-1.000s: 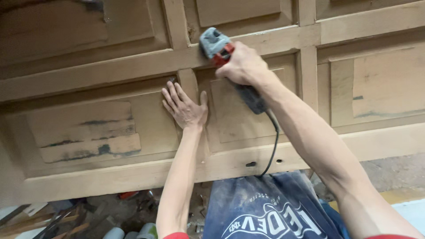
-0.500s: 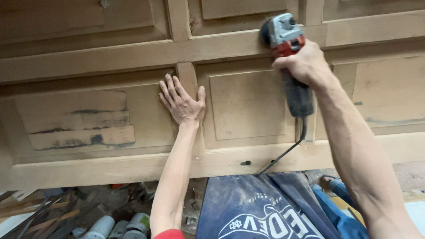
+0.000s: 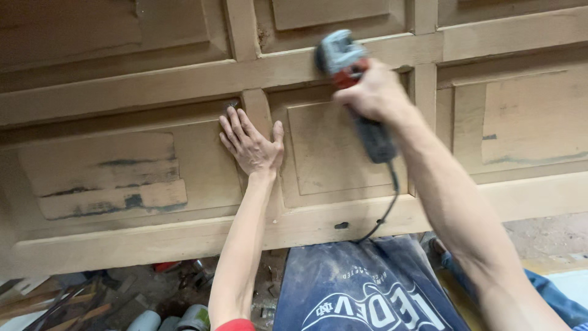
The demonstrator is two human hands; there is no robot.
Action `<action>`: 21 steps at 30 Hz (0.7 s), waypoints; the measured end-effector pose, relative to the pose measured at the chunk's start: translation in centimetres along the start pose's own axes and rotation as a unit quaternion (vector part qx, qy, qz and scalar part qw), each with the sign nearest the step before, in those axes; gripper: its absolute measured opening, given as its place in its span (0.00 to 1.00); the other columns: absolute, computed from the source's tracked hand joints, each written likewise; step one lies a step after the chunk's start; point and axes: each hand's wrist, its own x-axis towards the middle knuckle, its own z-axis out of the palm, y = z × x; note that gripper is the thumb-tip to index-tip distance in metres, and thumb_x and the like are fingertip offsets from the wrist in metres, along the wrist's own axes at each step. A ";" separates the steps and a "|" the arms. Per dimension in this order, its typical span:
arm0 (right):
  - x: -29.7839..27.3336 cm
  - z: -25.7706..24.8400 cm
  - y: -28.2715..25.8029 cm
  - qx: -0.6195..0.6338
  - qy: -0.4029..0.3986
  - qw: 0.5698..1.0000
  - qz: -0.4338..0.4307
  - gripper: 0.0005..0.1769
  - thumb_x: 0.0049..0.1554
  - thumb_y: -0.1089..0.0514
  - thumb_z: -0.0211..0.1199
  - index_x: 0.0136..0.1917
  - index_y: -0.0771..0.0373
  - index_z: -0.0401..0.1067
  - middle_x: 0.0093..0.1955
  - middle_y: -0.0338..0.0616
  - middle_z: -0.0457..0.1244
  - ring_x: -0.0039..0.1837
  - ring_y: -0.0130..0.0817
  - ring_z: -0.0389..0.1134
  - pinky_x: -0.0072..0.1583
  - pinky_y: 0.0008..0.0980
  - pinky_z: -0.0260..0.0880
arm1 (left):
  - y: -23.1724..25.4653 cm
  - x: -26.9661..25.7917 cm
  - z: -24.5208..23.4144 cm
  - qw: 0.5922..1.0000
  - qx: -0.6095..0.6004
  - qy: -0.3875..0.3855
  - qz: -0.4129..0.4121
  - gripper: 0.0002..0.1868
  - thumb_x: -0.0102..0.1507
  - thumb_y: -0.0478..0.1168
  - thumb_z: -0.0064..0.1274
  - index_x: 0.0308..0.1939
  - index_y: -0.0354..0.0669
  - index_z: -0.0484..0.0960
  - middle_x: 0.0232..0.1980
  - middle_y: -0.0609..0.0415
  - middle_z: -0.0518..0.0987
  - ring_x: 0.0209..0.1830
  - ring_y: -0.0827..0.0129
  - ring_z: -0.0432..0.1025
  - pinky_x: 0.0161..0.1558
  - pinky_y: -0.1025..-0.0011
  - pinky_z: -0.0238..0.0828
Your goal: The person uses an electric sander to smooth the surface of a wooden door. They move the sander across the door's panels and frame, applying pressure to remove old finish and smooth the wood.
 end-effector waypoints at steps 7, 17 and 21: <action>0.2 3.0 -3.0 -0.076 -0.038 0.996 -0.016 0.42 0.39 0.44 0.76 0.62 0.63 0.69 0.57 0.54 0.68 0.59 0.47 0.71 0.62 0.41 0.70 | -0.1 0.1 0.0 1.000 0.008 0.012 0.007 0.50 0.66 0.65 0.55 0.78 0.32 0.57 0.83 0.43 0.53 0.84 0.44 0.42 0.78 0.41 0.40; -1.6 -6.0 7.1 0.085 0.031 0.993 0.079 0.32 0.40 0.50 0.72 0.56 0.68 0.75 0.50 0.50 0.70 0.50 0.40 0.71 0.54 0.40 0.74 | 0.2 0.0 0.1 1.000 0.014 0.010 0.005 0.52 0.65 0.67 0.52 0.78 0.30 0.55 0.83 0.42 0.52 0.84 0.44 0.42 0.78 0.41 0.39; -1.1 -4.5 6.4 0.047 0.042 0.997 0.039 0.30 0.41 0.52 0.76 0.55 0.64 0.73 0.48 0.43 0.69 0.47 0.34 0.71 0.53 0.35 0.73 | 0.1 0.0 0.2 1.000 0.009 0.013 0.007 0.52 0.66 0.67 0.51 0.78 0.30 0.55 0.82 0.41 0.52 0.84 0.44 0.43 0.79 0.41 0.39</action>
